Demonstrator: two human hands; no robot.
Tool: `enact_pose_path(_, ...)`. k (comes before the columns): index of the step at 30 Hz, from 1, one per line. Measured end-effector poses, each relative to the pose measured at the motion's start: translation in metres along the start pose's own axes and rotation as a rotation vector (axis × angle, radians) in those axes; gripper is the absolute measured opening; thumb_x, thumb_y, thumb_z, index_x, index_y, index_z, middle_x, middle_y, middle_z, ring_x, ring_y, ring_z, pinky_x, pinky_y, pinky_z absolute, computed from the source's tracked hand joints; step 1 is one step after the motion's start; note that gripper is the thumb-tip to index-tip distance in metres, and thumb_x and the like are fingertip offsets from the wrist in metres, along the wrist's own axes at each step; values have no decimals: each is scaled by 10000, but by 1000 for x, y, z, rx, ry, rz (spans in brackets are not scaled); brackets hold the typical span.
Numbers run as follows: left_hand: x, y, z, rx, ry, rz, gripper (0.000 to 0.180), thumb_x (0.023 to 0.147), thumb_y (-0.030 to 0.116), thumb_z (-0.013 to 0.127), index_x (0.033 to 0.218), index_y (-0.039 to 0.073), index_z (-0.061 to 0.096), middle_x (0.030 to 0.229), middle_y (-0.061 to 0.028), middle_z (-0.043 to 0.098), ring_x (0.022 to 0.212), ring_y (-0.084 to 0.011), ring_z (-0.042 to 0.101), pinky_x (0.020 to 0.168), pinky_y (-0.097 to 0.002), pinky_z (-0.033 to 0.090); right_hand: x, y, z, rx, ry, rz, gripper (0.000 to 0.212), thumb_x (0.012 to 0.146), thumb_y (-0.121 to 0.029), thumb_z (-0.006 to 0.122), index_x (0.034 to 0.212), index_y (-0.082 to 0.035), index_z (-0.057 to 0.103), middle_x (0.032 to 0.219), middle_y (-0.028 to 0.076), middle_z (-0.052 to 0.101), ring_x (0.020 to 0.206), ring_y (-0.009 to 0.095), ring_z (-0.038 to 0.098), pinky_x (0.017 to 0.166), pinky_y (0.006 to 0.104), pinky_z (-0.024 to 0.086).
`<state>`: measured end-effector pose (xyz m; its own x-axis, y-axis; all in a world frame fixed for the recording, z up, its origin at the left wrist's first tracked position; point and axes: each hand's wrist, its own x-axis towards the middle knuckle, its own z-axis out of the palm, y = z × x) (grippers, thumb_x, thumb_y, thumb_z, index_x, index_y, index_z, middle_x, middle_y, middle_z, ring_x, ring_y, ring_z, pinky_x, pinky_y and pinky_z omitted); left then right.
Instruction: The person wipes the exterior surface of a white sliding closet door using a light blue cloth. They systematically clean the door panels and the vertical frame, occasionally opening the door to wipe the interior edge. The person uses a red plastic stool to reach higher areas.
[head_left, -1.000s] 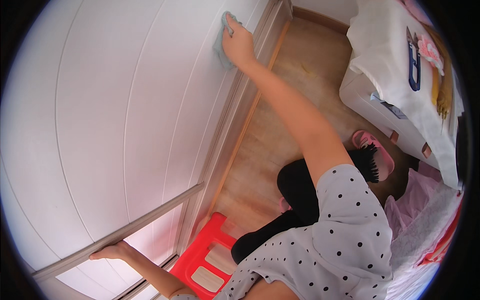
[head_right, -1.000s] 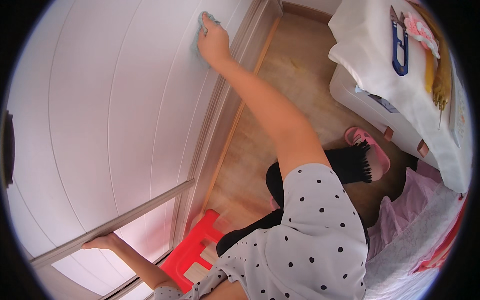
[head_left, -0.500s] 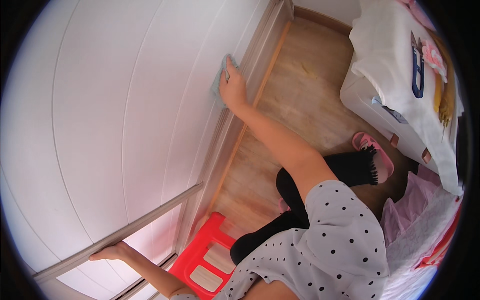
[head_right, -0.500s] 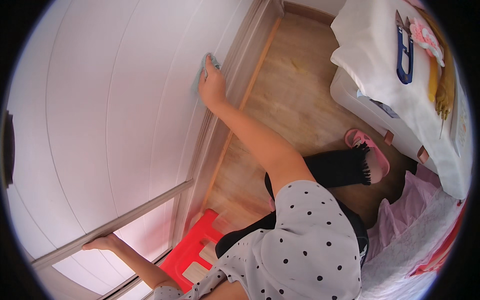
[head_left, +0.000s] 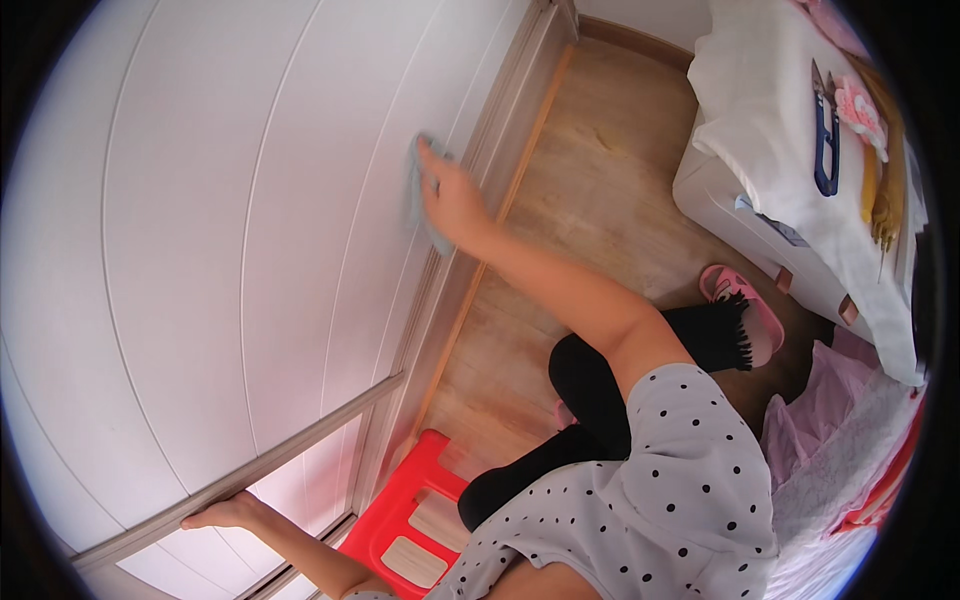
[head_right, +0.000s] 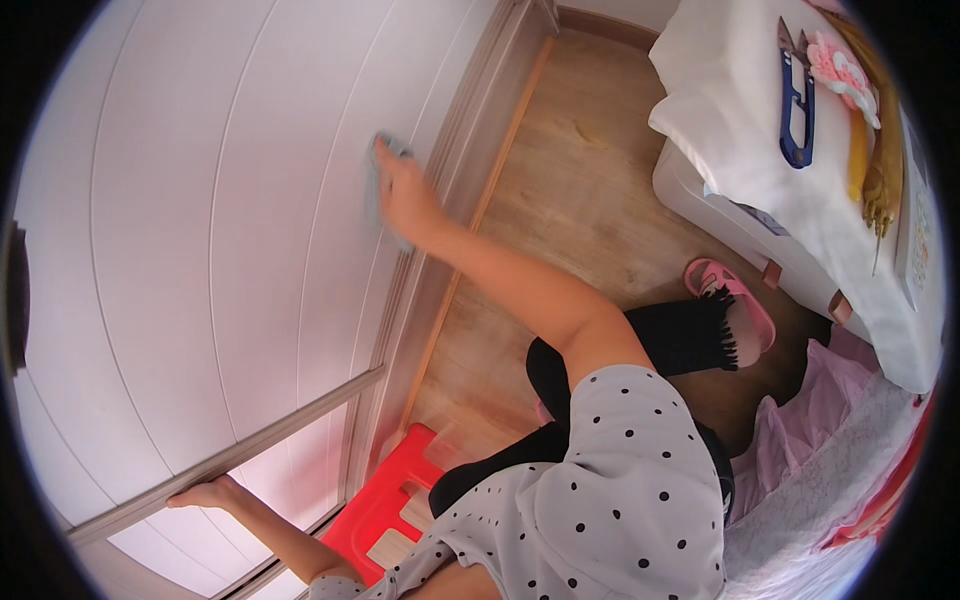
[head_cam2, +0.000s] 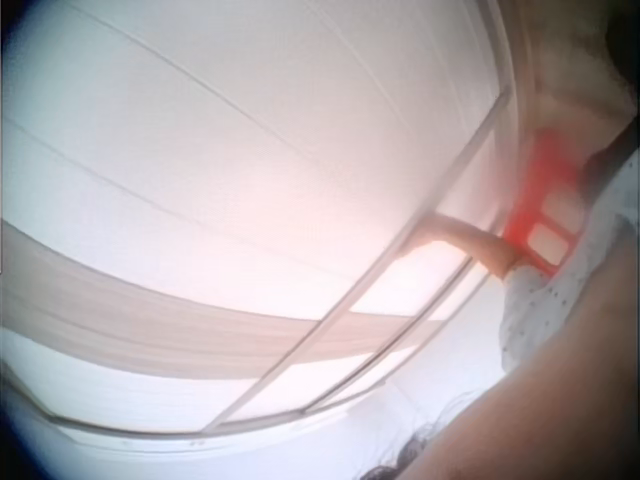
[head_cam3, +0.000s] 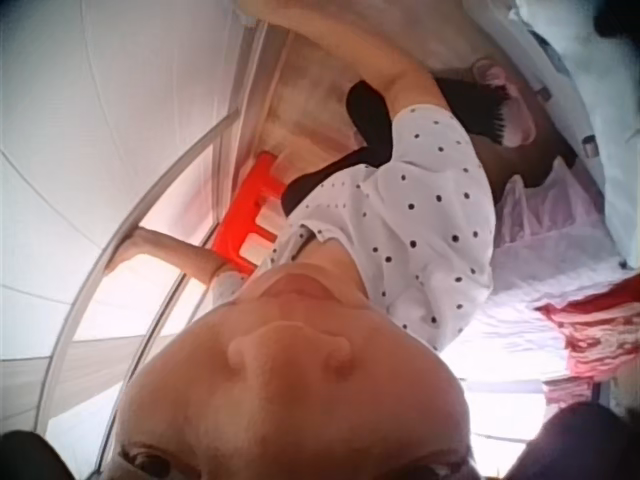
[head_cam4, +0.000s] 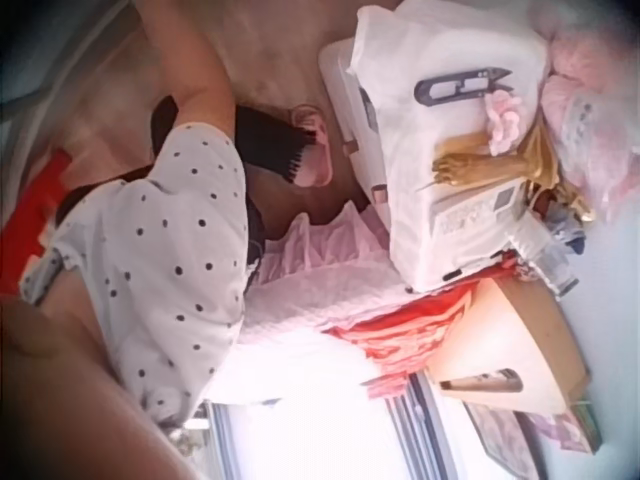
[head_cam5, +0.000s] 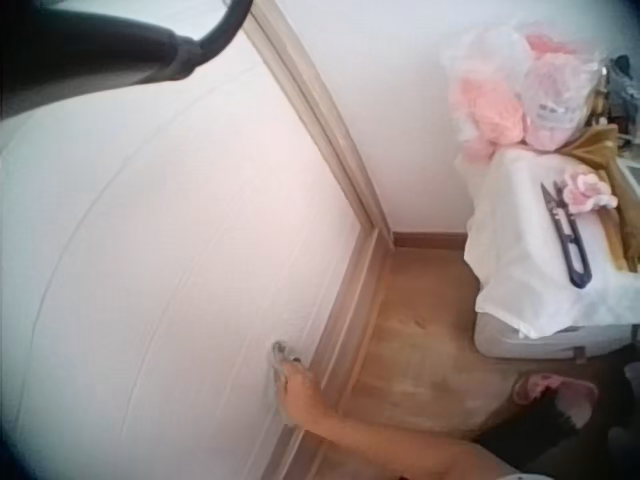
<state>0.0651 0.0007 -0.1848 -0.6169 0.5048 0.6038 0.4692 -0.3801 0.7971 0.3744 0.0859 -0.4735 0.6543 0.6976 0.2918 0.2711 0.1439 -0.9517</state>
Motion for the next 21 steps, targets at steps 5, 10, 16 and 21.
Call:
enact_pose_path(5, 1, 2, -1, 3, -15, -13, 731, 878, 577, 173, 1366, 33, 186, 1403, -176, 188, 1288, -326, 235, 1049, -439, 300, 46, -1, -25, 311, 80, 413, 396, 845, -113, 533, 1231, -43, 481, 876, 198, 591, 756, 236, 571, 707, 327, 463)
enact_pose_path(10, 6, -3, -7, -35, -35, 1, 730, 874, 582, 193, 1361, 38, 201, 1399, -173, 197, 1284, -325, 245, 1044, -440, 307, 50, 34, -43, 615, 25, 651, 365, 855, -220, 567, 1173, -46, 525, 929, 100, 603, 841, 160, 557, 713, 287, 460)
enact_pose_path(16, 2, 1, -5, -25, -43, -19, 721, 878, 575, 185, 1360, 39, 197, 1404, -172, 183, 1291, -325, 226, 1056, -444, 289, 31, 41, -45, 780, 3, 650, 351, 836, -228, 598, 1123, -49, 506, 965, 63, 562, 869, 147, 531, 717, 277, 456)
enact_pose_path(21, -2, 3, 1, -27, -35, -9, 708, 885, 561, 174, 1364, 39, 188, 1405, -170, 181, 1295, -322, 219, 1066, -438, 273, 38, 60, -44, 602, 55, 610, 331, 827, -215, 606, 1091, -44, 502, 956, 78, 550, 854, 161, 530, 705, 285, 454)
